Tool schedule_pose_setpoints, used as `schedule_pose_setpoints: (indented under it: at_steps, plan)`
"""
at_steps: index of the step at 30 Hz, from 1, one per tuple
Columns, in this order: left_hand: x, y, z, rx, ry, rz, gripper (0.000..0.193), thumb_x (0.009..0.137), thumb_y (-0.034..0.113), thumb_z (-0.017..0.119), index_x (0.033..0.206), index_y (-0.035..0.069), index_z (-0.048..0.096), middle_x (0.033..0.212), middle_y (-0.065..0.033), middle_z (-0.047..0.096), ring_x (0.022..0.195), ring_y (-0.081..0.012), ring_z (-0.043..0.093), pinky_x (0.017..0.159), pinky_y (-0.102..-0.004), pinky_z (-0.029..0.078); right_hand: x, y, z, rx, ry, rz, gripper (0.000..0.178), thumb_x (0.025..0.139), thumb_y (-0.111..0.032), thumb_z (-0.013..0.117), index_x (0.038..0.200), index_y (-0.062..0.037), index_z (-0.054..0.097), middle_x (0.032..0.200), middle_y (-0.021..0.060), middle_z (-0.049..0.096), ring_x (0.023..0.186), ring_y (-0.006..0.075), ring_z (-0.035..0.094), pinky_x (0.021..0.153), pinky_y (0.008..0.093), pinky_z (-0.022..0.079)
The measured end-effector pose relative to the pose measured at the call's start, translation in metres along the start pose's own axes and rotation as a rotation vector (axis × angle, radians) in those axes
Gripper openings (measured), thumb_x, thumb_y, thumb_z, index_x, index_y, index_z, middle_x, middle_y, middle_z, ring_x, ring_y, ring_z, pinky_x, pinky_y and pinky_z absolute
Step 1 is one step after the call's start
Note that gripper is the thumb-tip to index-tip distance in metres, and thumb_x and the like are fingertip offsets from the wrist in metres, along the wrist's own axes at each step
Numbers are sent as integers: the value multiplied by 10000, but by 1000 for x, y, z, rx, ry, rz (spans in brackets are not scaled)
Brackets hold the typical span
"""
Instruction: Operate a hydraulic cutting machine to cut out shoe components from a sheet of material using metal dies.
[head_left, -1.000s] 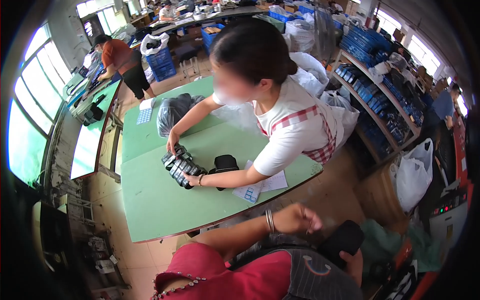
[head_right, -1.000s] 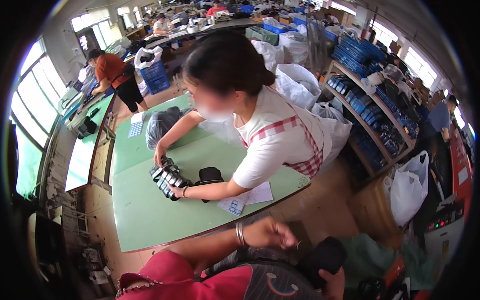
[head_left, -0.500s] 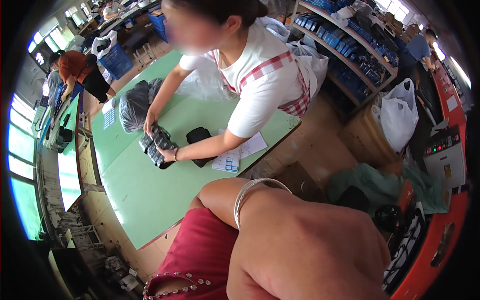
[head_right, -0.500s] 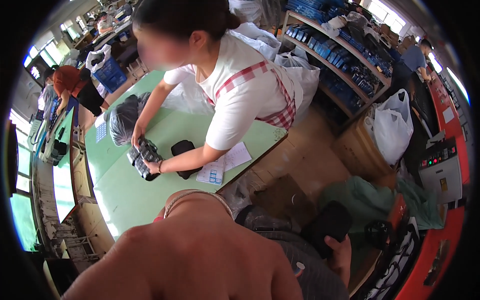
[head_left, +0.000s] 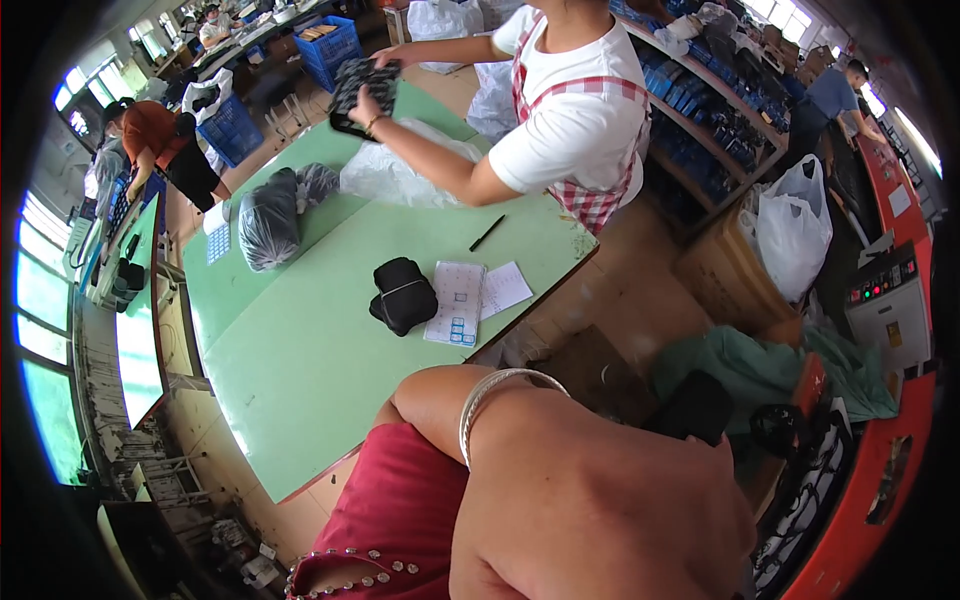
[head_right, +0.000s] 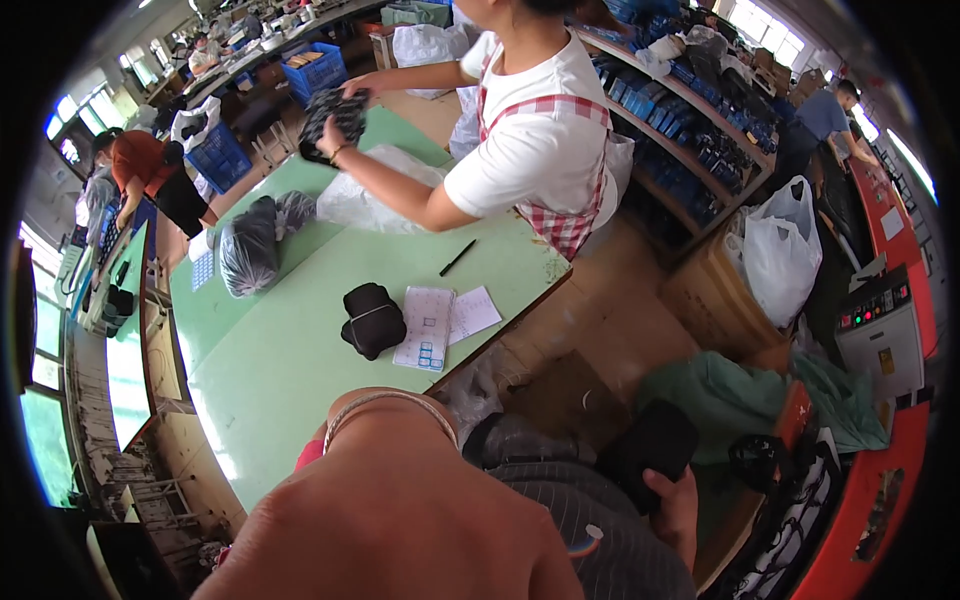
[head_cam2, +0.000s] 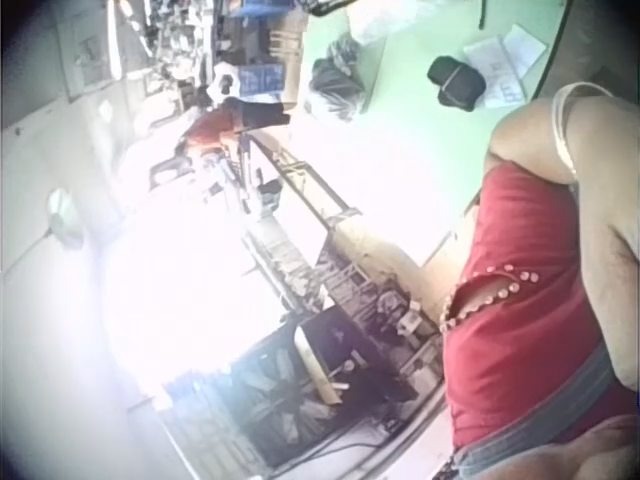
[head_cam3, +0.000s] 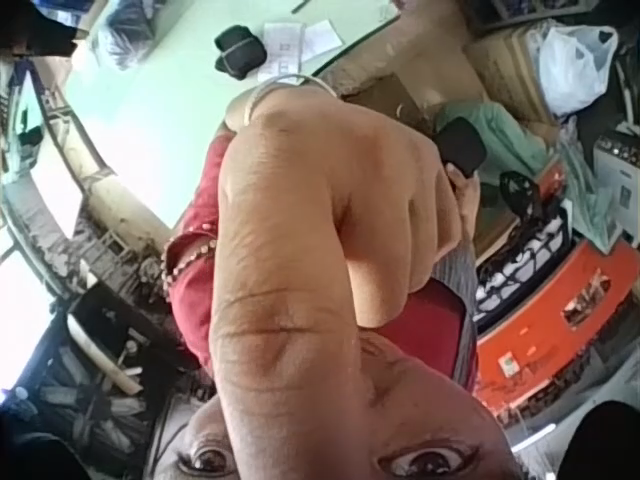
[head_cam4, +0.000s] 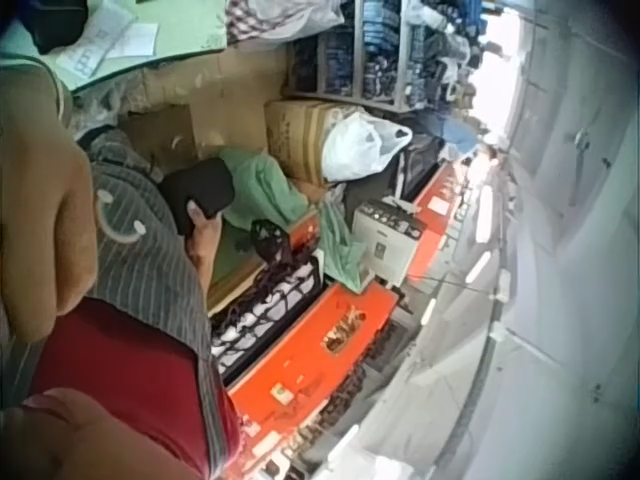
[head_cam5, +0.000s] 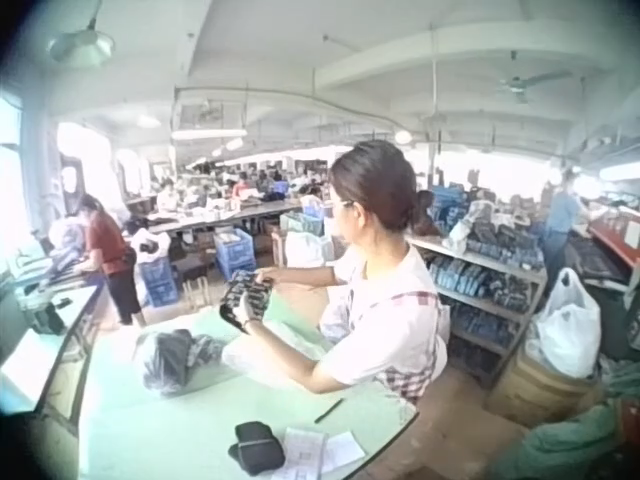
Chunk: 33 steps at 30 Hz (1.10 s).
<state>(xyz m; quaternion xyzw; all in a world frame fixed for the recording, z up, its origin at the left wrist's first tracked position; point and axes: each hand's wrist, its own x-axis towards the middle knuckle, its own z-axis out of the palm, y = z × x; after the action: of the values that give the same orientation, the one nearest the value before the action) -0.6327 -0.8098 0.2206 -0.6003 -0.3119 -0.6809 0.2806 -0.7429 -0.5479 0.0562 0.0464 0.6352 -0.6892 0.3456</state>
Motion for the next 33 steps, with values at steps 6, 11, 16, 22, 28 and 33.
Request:
schedule_pose_setpoints:
  at_steps: [6,11,16,22,28,33]
  plan:
    - [0,1,7,21,27,30,357,844,305,480,655,54,310,581,-107,360,466,-341,400,442,-428,285,-1,-4,8,7,-5,27,580,673,-26,721,1200,11,482,1066,109,603,975,248,600,894,367,464]
    - [-5,2,5,27,12,24,341,840,280,475,647,51,311,577,-108,354,470,-342,402,446,-430,285,2,-5,11,-13,-12,33,567,680,-19,707,1201,7,483,1066,112,603,972,249,601,889,368,468]
    - [-2,3,6,32,10,23,316,835,247,457,635,54,308,577,-107,350,474,-343,401,448,-432,285,2,-8,11,-14,-3,24,573,677,-19,705,1206,-1,486,1073,106,602,975,250,600,889,370,467]
    - [-6,-2,-1,40,-68,-7,325,838,254,457,624,60,310,578,-107,354,471,-341,400,457,-439,290,5,-9,8,-111,73,34,594,669,-12,706,1218,-5,481,1079,102,599,985,244,594,907,370,454]
    - [-8,-16,9,-44,143,46,270,851,233,466,681,55,356,612,-118,397,512,-339,427,494,-429,321,7,-11,6,-167,107,22,619,655,-13,719,1225,-7,479,1075,97,598,999,241,588,908,368,450]
    - [-16,-14,-25,108,167,-190,141,883,150,531,922,15,531,740,-58,507,682,-221,544,617,-335,424,12,-13,3,-55,14,-7,600,636,-44,747,1186,10,511,1068,107,611,955,244,611,878,367,474]
